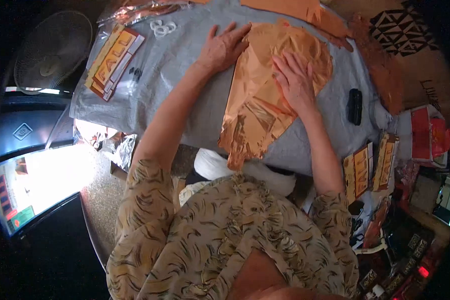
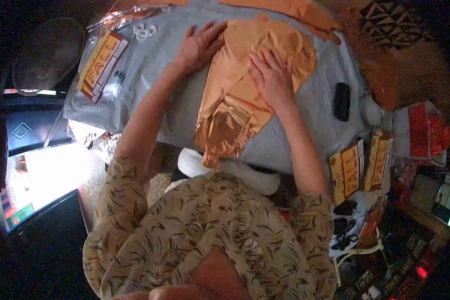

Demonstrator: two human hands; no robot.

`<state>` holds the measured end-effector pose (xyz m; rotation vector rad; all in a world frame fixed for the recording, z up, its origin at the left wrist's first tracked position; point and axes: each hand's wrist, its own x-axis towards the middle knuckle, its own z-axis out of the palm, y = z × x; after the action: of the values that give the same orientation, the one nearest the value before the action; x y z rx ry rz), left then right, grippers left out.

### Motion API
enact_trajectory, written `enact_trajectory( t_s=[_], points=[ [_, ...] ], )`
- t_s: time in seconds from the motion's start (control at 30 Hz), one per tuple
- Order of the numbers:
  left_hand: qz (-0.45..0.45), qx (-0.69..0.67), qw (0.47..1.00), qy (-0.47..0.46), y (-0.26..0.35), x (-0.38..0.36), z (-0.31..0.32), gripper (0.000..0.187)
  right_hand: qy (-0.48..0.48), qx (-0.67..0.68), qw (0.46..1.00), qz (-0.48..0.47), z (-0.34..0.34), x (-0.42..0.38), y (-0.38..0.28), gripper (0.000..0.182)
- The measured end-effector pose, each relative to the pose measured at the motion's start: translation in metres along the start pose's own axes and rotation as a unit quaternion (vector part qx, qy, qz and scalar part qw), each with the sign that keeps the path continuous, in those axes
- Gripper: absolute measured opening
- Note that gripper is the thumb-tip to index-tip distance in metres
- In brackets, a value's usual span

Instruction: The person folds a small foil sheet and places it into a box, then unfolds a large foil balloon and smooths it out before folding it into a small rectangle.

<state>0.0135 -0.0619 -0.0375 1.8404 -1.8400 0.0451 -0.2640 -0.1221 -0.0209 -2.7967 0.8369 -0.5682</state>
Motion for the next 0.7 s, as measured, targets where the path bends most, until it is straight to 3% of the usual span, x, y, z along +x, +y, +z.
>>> enact_trajectory(
  t_s=[0.07, 0.13, 0.17, 0.23, 0.37, 0.47, 0.5, 0.57, 0.67, 0.7],
  points=[
    [-0.003, -0.001, 1.0, -0.021, -0.002, -0.002, 0.003, 0.059, -0.002, 0.003, 1.0, 0.002, 0.005, -0.001, 0.003, 0.045],
    [0.09, 0.034, 0.991, 0.091, 0.002, -0.003, 0.002, 0.063, 0.009, -0.014, 1.0, -0.002, 0.009, -0.001, 0.005, 0.046],
    [0.089, 0.034, 0.992, 0.088, 0.006, -0.003, 0.002, 0.063, 0.0, -0.004, 1.0, 0.002, 0.01, -0.001, 0.007, 0.046],
    [0.152, 0.104, 0.983, -0.011, 0.023, -0.006, 0.0, 0.068, 0.005, -0.011, 1.0, 0.009, 0.014, -0.002, 0.008, 0.047],
    [0.185, 0.027, 0.981, -0.051, 0.035, -0.012, 0.007, 0.068, 0.015, -0.025, 1.0, 0.0, 0.02, 0.0, 0.013, 0.048],
    [0.223, 0.163, 0.956, -0.102, 0.041, -0.012, 0.0, 0.067, 0.022, -0.023, 0.999, 0.0, 0.017, -0.001, 0.01, 0.046],
    [0.223, 0.161, 0.956, -0.104, 0.039, -0.013, 0.006, 0.067, 0.03, -0.029, 0.999, -0.006, 0.017, -0.001, 0.009, 0.045],
    [0.229, 0.102, 0.968, 0.005, 0.028, -0.014, 0.022, 0.071, 0.037, -0.035, 0.999, -0.013, 0.012, -0.002, 0.002, 0.045],
    [0.204, 0.018, 0.979, -0.025, 0.023, -0.011, 0.028, 0.074, 0.034, -0.076, 0.995, -0.053, -0.008, -0.012, -0.034, 0.047],
    [0.192, -0.024, 0.98, -0.04, 0.023, -0.011, 0.03, 0.076, 0.012, -0.017, 0.991, -0.129, -0.017, -0.017, -0.049, 0.05]
  ],
)
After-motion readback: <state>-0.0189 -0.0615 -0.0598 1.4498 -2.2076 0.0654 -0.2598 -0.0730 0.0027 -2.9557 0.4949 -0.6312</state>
